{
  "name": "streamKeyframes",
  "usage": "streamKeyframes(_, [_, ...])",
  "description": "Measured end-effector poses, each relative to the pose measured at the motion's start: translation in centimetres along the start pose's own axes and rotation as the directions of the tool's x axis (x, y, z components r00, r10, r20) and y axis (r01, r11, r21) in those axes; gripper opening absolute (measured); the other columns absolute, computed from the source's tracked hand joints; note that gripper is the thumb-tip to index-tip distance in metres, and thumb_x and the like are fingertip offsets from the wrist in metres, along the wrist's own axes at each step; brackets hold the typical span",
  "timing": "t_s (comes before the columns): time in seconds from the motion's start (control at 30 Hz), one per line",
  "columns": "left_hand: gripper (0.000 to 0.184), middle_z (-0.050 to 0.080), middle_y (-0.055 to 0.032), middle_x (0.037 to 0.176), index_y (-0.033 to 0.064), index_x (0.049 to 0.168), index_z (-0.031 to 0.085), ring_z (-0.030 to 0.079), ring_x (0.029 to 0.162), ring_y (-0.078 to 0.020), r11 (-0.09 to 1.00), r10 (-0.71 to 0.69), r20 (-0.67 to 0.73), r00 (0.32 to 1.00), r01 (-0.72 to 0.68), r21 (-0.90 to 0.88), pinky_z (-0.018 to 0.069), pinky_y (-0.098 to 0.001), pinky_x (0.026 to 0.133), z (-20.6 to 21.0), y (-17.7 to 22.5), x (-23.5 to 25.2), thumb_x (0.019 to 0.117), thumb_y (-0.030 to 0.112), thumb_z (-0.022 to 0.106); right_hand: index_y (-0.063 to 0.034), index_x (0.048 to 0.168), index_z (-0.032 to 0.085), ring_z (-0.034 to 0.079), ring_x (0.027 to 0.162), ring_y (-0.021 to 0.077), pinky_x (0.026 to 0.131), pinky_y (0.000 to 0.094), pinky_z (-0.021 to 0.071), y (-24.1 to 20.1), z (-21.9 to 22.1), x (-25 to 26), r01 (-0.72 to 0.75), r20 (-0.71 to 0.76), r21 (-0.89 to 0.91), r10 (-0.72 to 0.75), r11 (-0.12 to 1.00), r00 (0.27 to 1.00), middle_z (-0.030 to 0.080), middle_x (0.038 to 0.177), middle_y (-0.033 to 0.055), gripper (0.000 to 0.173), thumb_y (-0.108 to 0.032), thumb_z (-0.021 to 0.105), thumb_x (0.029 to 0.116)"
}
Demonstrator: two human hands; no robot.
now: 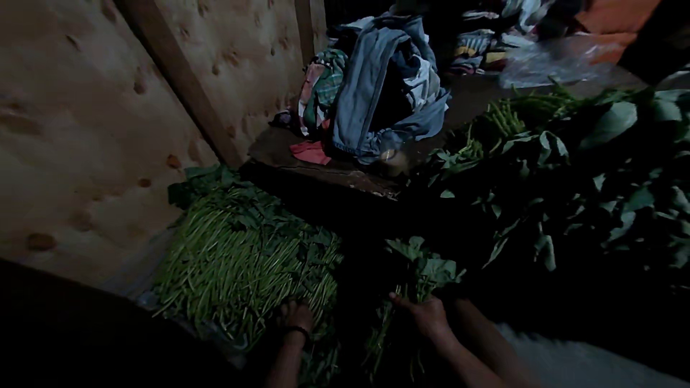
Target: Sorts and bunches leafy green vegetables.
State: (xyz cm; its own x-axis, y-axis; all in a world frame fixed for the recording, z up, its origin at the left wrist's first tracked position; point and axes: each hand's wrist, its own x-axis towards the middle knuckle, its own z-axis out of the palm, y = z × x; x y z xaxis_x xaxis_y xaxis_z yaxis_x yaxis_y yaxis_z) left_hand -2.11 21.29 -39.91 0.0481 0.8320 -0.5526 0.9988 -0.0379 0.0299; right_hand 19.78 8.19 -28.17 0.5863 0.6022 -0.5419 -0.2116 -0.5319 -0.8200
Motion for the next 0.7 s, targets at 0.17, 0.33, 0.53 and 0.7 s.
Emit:
streamKeyframes(0.17, [0.048, 0.047, -0.0151, 0.155, 0.0086, 0.149, 0.051, 0.042, 0.145, -0.0369, 0.996, -0.008, -0.083, 0.997, 0.001, -0.086, 0.0367, -0.0565, 0.115, 0.2, -2.1, 0.9, 0.1029, 0.018, 0.055, 0.0059, 0.124, 0.059, 0.069, 0.094, 0.0212, 0.084, 0.0373, 0.0581, 0.2, 0.1, 0.6, 0.018, -0.01, 0.028, -0.017, 0.999, 1.0, 0.069, 0.106, 0.0168, 0.046, -0.014, 0.081, 0.089])
streamKeyframes(0.33, [0.023, 0.073, -0.018, 0.115, -0.0001, 0.118, 0.072, 0.07, 0.108, -0.0295, 0.736, 0.022, -0.33, 0.944, -0.239, -0.633, 0.0531, -0.0465, 0.1, -0.6, -1.3, -4.8, 0.0982, 0.011, 0.065, 0.0032, 0.123, 0.06, 0.072, 0.091, 0.0213, 0.081, 0.0385, 0.0606, 0.7, 0.2, 0.8, 0.004, 0.03, 0.009, -0.005, 1.0, 1.0, 0.071, 0.104, 0.0148, 0.042, -0.016, 0.079, 0.0913])
streamKeyframes(0.53, [0.021, 0.071, -0.0146, 0.093, -0.0095, 0.104, 0.067, 0.069, 0.083, -0.0134, 0.322, 0.136, -0.421, 0.897, -0.442, -0.838, 0.0582, -0.0286, 0.078, 0.5, 3.2, -12.5, 0.0849, -0.003, 0.074, 0.0033, 0.125, 0.059, 0.07, 0.095, 0.0214, 0.085, 0.0386, 0.0591, 0.3, 0.0, 0.3, -0.01, 0.106, -0.09, 0.02, 0.996, 0.994, 0.07, 0.107, 0.0154, 0.046, -0.019, 0.08, 0.0904])
streamKeyframes(0.7, [0.023, 0.071, -0.0184, 0.096, -0.0096, 0.106, 0.069, 0.07, 0.085, -0.0177, 0.324, 0.24, -0.491, 0.838, -0.546, -0.773, 0.0589, -0.0295, 0.08, 0.6, 5.8, -15.3, 0.085, -0.002, 0.073, 0.004, 0.123, 0.06, 0.071, 0.093, 0.0187, 0.085, 0.0353, 0.0599, 0.5, 0.0, -0.2, 0.053, 0.207, -0.039, -0.044, 0.998, 0.977, 0.071, 0.105, 0.0141, 0.045, -0.012, 0.083, 0.0868])
